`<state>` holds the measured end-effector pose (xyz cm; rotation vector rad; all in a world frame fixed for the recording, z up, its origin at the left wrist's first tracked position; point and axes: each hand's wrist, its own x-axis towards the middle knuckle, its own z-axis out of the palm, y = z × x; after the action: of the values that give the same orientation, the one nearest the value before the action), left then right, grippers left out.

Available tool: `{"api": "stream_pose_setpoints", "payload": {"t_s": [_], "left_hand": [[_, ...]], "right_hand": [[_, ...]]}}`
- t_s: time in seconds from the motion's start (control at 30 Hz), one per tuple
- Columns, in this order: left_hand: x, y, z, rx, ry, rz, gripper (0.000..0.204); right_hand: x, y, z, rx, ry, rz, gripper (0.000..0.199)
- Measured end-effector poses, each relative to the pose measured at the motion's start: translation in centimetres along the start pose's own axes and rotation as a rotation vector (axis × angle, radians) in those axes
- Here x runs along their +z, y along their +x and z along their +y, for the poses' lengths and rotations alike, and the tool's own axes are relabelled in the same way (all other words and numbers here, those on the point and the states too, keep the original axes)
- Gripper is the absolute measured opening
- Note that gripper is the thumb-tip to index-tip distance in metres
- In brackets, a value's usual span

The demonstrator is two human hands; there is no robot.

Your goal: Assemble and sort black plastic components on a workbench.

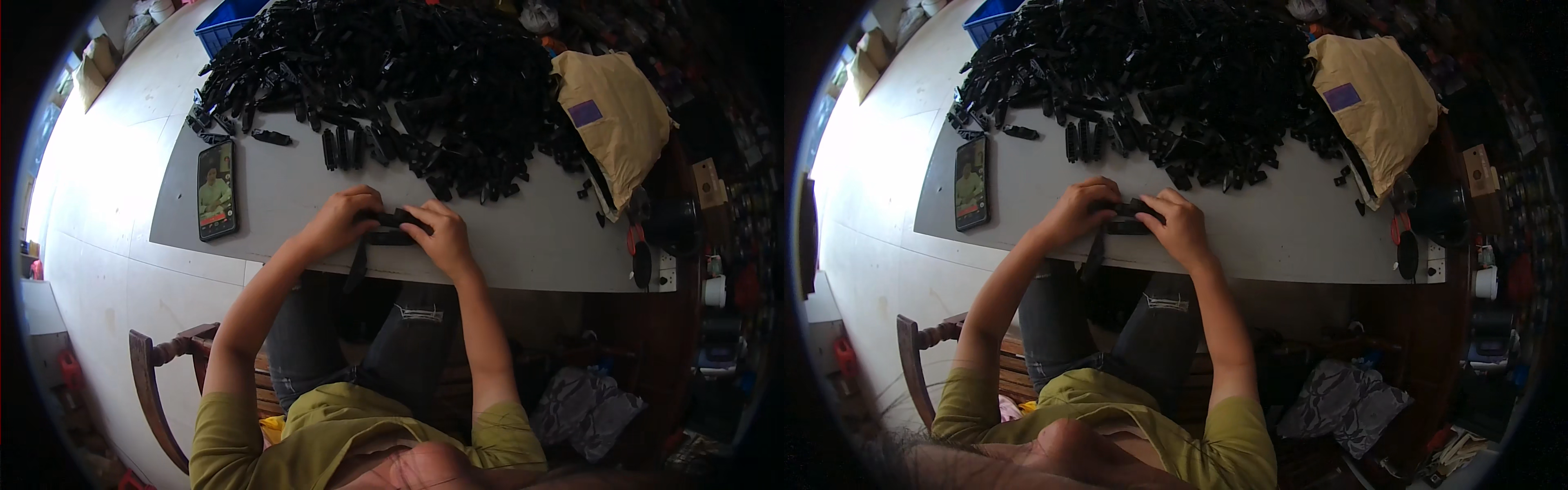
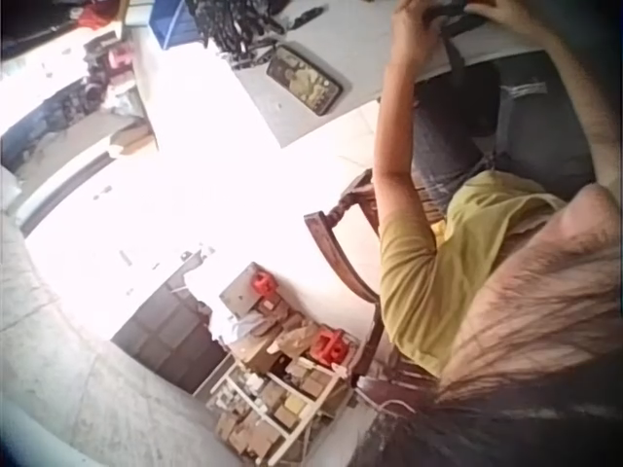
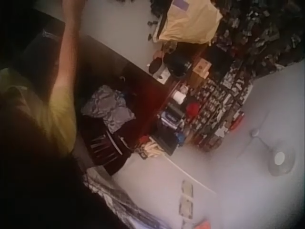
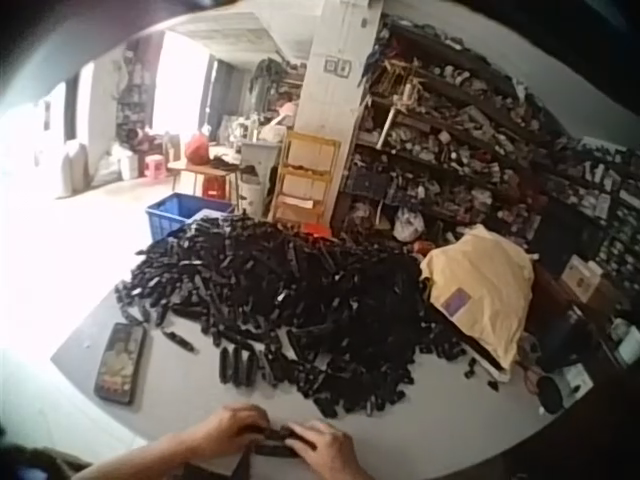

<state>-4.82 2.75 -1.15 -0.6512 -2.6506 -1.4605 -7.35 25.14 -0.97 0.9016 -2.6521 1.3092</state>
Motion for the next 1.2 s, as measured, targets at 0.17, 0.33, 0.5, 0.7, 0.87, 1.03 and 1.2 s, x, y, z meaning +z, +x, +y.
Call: {"api": "stream_pose_setpoints", "payload": {"t_s": [0.17, 0.33, 0.5, 0.7, 0.87, 1.03, 1.2], "left_hand": [[-0.5, 0.3, -0.6, 0.014, -0.013, -0.015, 0.023], [0.3, 0.4, -0.2, 0.075, -0.067, 0.005, 0.024], [-3.2, -0.6, -2.1, -0.152, 0.07, 0.21, 0.029], [-6.6, 1.8, -4.3, 0.192, 0.684, 0.265, 0.026], [-4.1, 0.2, -2.8, 0.036, 0.251, 0.036, 0.017], [-2.1, 0.8, -0.7, 0.091, 0.236, 0.119, 0.024], [-3.0, 0.1, -1.2, -0.126, -0.017, -0.011, 0.024]], "right_hand": [[-1.4, 0.2, -0.1, -0.042, -0.13, -0.107, 0.032], [0.5, 0.4, 0.5, -0.224, -0.175, -0.022, 0.03], [-0.3, -0.4, 0.7, -0.023, -0.011, 0.167, 0.028], [0.3, 1.3, 2.8, 0.087, -0.333, 0.362, 0.033], [0.2, 0.7, 3.7, 0.191, -0.163, 0.331, 0.032], [-0.2, 0.5, 3.2, 0.15, 0.051, 0.511, 0.027], [-0.2, -0.1, 1.3, 0.187, 0.263, 0.336, 0.022]]}}
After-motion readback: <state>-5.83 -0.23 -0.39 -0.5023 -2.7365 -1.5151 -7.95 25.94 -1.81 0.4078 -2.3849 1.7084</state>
